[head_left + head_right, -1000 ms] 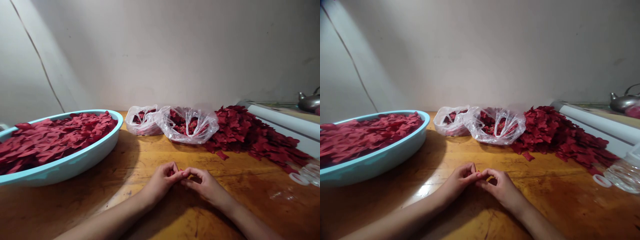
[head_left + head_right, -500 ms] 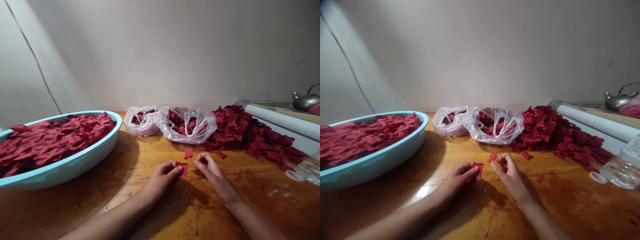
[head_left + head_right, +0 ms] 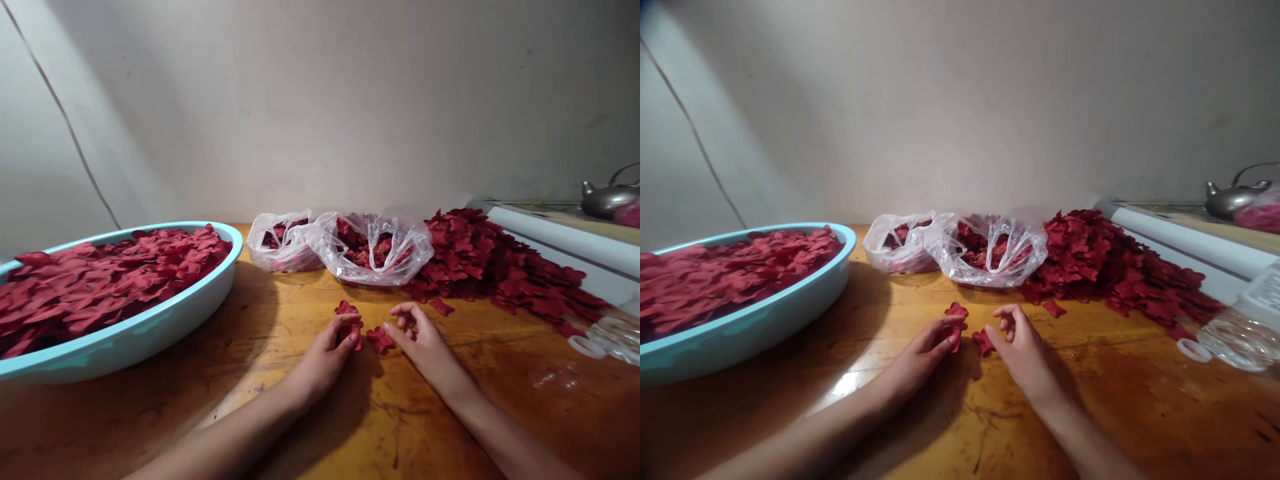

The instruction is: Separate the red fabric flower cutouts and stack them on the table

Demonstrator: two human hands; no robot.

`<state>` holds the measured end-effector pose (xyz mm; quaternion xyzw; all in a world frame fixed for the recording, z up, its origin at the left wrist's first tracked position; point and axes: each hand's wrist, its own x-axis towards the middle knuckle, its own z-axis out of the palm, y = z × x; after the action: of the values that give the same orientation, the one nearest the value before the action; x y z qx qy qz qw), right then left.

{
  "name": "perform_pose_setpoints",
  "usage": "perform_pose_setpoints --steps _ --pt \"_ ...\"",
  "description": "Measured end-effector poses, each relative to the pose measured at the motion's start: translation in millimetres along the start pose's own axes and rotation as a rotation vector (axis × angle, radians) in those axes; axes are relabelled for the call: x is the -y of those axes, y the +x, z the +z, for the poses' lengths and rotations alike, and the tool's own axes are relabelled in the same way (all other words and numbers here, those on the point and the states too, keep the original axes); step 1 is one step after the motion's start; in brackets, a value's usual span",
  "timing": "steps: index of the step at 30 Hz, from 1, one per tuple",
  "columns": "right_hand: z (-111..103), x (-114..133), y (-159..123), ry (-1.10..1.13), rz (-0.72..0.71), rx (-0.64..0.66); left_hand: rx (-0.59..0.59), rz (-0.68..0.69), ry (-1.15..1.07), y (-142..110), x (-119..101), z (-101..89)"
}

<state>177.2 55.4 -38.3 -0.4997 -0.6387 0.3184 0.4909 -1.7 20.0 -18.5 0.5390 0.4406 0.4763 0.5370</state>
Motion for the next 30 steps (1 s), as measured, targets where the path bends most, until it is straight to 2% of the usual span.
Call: perform_pose_setpoints --steps 5,7,9,14,16,22,26,30 --pt "1.3 12.6 -6.9 0.025 -0.034 0.012 -0.019 -0.130 -0.142 1.6 -1.7 -0.4" --pt "2.2 18.5 -10.9 0.027 -0.052 0.052 0.005 -0.173 -0.157 1.8 0.1 0.8" --pt "2.5 23.8 -14.2 0.022 -0.066 0.116 0.035 -0.158 -0.149 1.6 1.8 1.6" --pt "4.3 30.5 -17.2 0.063 -0.012 0.347 0.017 -0.099 0.089 -1.2 2.2 1.4" --pt "6.2 30.2 -16.4 0.089 0.024 0.401 0.010 -0.089 0.193 -2.5 1.1 1.7" --pt "6.5 28.6 -12.9 0.141 0.048 0.364 0.017 0.043 0.198 -3.2 -2.5 3.8" --pt "4.6 31.6 -13.7 0.142 0.054 0.362 -0.009 -0.016 0.162 -2.6 -2.4 2.9" --pt "5.8 31.3 -14.9 0.183 0.058 0.447 -0.014 -0.081 0.065 -3.8 -4.1 4.5"
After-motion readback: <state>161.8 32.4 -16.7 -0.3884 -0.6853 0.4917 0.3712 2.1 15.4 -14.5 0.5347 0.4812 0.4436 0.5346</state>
